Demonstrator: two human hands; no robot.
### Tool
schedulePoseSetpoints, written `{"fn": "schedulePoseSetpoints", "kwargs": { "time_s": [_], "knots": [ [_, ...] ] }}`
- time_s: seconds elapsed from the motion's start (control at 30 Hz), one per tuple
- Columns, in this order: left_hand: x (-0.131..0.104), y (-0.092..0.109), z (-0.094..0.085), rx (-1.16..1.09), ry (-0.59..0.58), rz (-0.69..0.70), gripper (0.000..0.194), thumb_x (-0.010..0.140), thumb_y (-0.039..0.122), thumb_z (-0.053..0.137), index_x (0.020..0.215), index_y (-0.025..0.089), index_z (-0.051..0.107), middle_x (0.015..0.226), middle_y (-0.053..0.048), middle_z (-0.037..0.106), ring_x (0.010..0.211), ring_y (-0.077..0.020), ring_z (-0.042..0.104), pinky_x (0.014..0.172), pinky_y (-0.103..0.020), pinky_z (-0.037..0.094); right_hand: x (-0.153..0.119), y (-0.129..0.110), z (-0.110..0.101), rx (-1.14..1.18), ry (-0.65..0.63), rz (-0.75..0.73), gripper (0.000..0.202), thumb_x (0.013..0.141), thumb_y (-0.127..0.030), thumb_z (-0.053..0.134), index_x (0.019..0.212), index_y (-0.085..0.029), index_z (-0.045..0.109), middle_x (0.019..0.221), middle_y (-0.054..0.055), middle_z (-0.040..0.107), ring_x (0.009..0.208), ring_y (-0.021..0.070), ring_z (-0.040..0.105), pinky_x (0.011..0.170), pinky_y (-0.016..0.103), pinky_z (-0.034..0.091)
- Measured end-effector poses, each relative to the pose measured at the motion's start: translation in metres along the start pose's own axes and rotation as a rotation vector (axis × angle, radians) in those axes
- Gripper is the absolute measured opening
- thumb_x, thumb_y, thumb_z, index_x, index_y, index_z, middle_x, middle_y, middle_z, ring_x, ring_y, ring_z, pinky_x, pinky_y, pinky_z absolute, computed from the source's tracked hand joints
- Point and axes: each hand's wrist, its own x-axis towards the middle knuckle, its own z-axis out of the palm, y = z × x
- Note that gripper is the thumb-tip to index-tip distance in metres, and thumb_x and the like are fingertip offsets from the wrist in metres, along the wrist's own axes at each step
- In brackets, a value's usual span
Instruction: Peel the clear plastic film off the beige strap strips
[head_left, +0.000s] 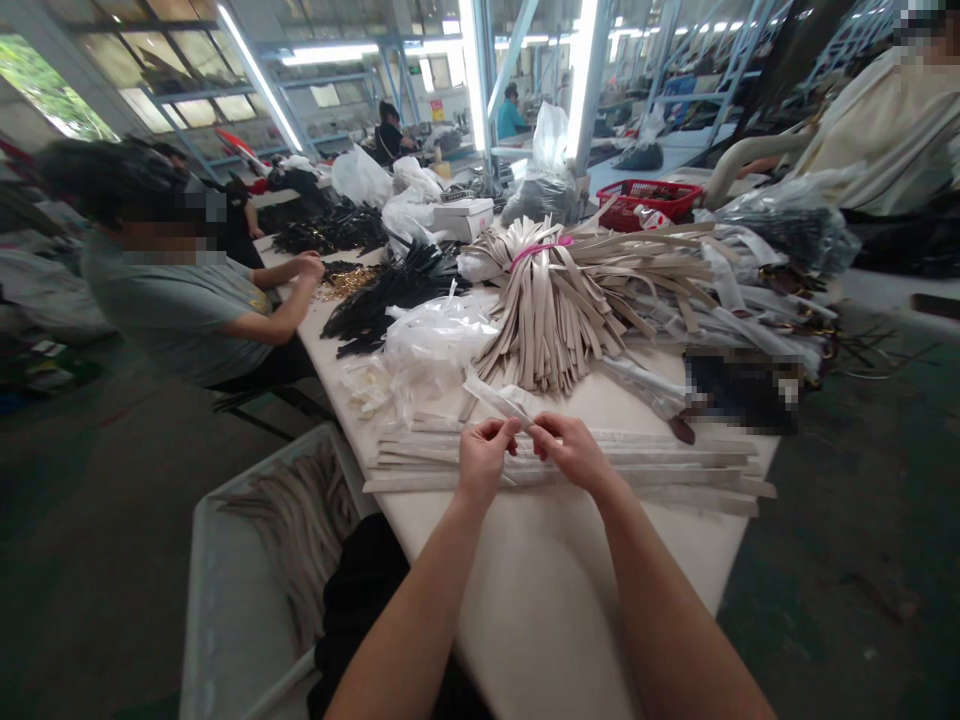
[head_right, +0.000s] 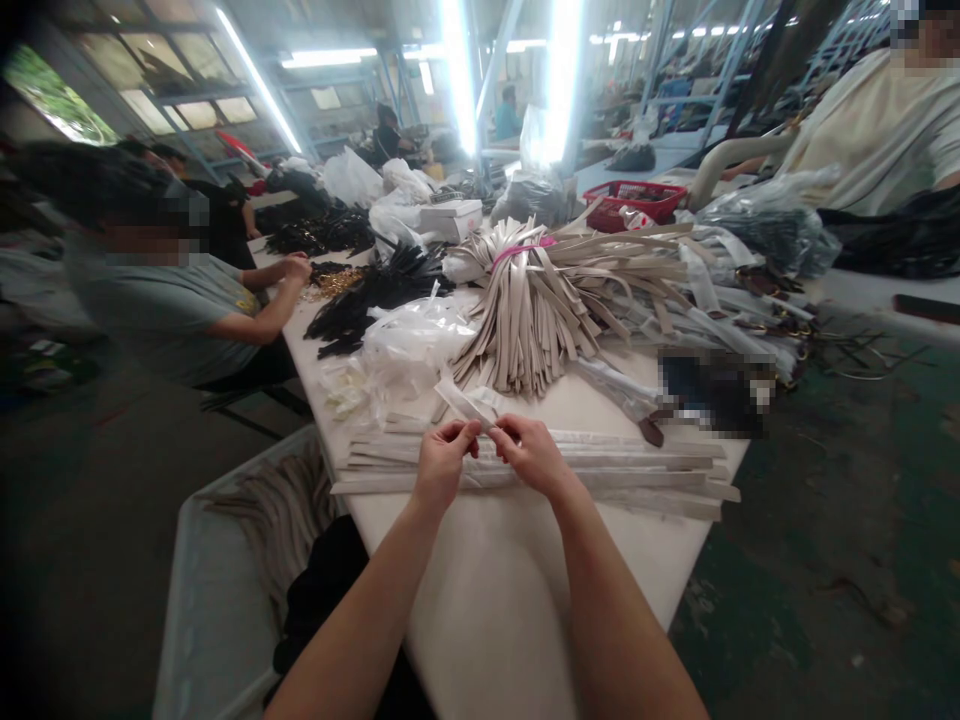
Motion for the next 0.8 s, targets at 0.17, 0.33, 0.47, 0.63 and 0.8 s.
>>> {"fn": "schedulePoseSetpoints", "kwargs": {
  "time_s": [0.17,0.33,0.47,0.63,0.8],
  "knots": [
    [0.001,-0.001,0.004,-0.088,0.061,-0.019,0.033,0.075,0.045,0.079,0.071,0.013,0.070,0.058,0.000,0.058,0.052,-0.0088,0.049,0.052,-0.022,0.039,-0.001,-0.002,-0.004,0.119,0.044,-0.015,0.028,0.094,-0.033,0.052,0.119,-0.020,0.049,0.066,-0.003,0.063,0.059,0.0142,0.056,0.062,0.025,0.043],
    [-0.009,-0.005,0.013,-0.037,-0.051,-0.054,0.037,0.074,0.048,0.078,0.069,0.012,0.070,0.057,-0.001,0.059,0.052,-0.0098,0.050,0.051,-0.023,0.039,-0.002,-0.004,-0.004,0.168,0.001,-0.016,0.041,0.093,-0.029,0.049,0.132,-0.020,0.042,0.067,-0.004,0.059,0.063,0.0151,0.055,0.065,0.027,0.044],
    [-0.009,-0.004,0.013,-0.093,0.085,-0.018,0.036,0.073,0.048,0.079,0.071,0.013,0.070,0.058,0.000,0.058,0.051,-0.0088,0.048,0.052,-0.023,0.039,-0.005,-0.005,-0.013,0.189,-0.031,-0.010,0.047,0.091,-0.023,0.047,0.137,-0.021,0.039,0.073,-0.002,0.062,0.068,0.0159,0.057,0.070,0.029,0.046],
    [-0.015,-0.003,0.014,0.001,0.030,-0.030,0.035,0.073,0.048,0.079,0.069,0.014,0.070,0.057,-0.001,0.059,0.052,-0.0104,0.049,0.052,-0.024,0.038,-0.006,-0.009,-0.010,0.110,-0.019,-0.032,0.047,0.092,-0.022,0.046,0.138,-0.022,0.039,0.069,-0.005,0.058,0.066,0.0147,0.054,0.069,0.027,0.043],
    [-0.021,0.007,0.010,0.072,0.090,0.042,0.035,0.076,0.047,0.077,0.065,0.015,0.068,0.055,0.000,0.057,0.052,-0.0106,0.048,0.055,-0.025,0.038,-0.006,-0.009,-0.014,0.141,-0.058,-0.021,0.049,0.091,-0.023,0.048,0.139,-0.022,0.040,0.070,-0.004,0.059,0.064,0.0146,0.052,0.067,0.027,0.042]
  ]
}}
